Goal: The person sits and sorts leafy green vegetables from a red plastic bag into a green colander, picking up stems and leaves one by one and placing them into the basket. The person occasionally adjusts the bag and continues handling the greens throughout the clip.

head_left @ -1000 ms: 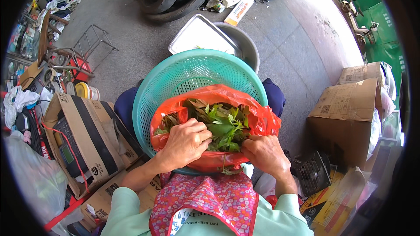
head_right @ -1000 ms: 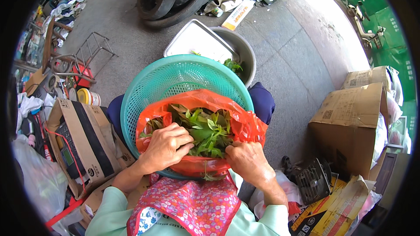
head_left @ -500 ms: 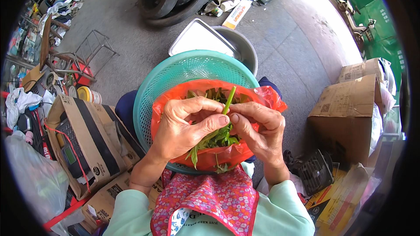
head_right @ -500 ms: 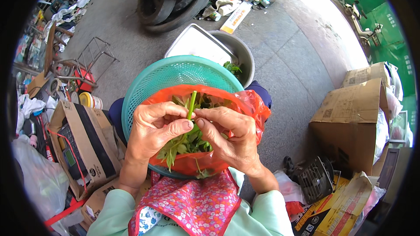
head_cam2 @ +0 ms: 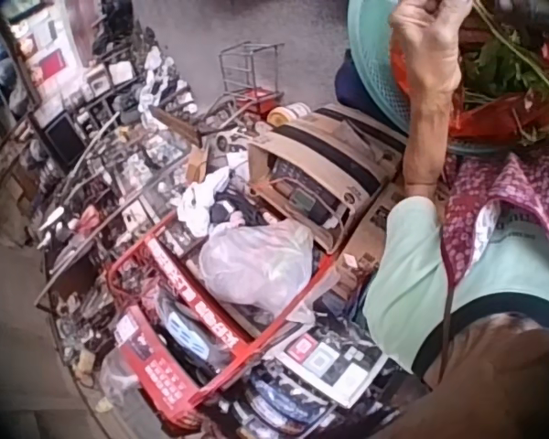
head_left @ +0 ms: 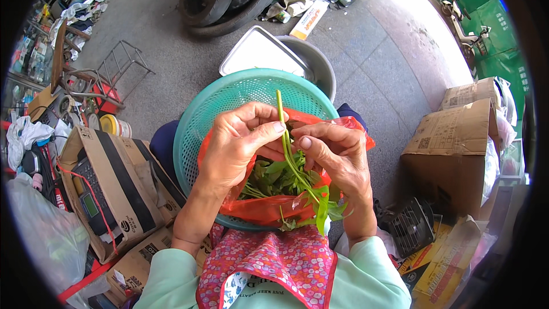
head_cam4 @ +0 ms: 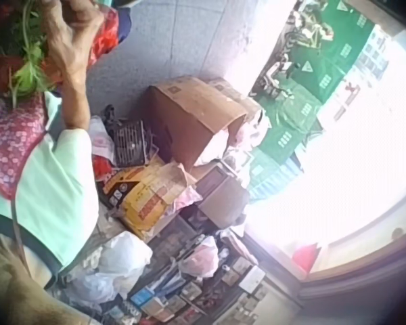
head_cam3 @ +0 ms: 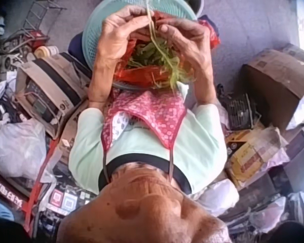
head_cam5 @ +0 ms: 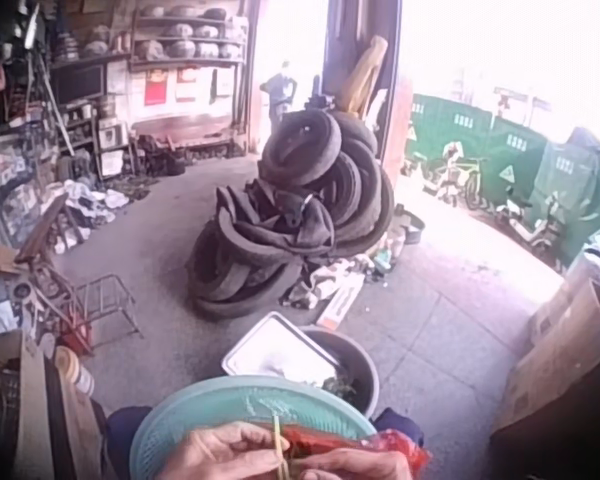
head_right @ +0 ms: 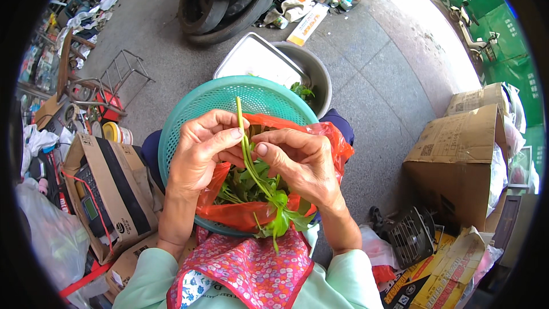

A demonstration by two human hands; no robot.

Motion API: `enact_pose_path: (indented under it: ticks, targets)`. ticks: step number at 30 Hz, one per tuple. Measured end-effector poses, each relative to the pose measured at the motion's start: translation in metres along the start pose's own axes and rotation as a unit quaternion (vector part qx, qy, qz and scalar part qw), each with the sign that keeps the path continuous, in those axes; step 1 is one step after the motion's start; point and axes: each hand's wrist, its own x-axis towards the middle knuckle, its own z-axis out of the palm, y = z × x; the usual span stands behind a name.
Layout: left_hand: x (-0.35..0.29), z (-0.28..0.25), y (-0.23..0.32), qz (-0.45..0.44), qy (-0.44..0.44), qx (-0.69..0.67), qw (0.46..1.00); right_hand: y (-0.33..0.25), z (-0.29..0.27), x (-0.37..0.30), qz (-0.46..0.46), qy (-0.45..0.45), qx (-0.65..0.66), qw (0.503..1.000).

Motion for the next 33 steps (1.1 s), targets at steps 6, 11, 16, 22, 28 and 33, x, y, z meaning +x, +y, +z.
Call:
enact_pose_path:
  ticks: [6,11,16,22,28,33]
  targets:
    - [-0.002,0.004,-0.010,0.070,0.023,0.135,0.988,0.013,0.002,0.008,-0.034,0.029,-0.145,0.988]
    - [-0.008,0.013,-0.009,0.154,0.035,0.255,0.954,0.005,0.006,0.006,-0.044,0.029,-0.232,0.971]
    - [-0.007,0.017,-0.009,0.153,0.021,0.234,0.960,-0.002,0.015,0.006,-0.185,0.059,-0.356,0.914]
    - [0.000,0.006,-0.006,0.030,-0.015,0.095,0.995,0.004,0.023,0.001,-0.232,0.103,-0.357,0.899]
    - [0.003,0.000,-0.014,-0.101,-0.018,-0.074,0.992,-0.002,0.022,0.000,-0.279,0.141,-0.316,0.896]
    - [-0.001,-0.006,-0.028,-0.084,0.042,-0.070,0.993,-0.032,0.000,-0.004,-0.302,0.333,-0.106,0.887]
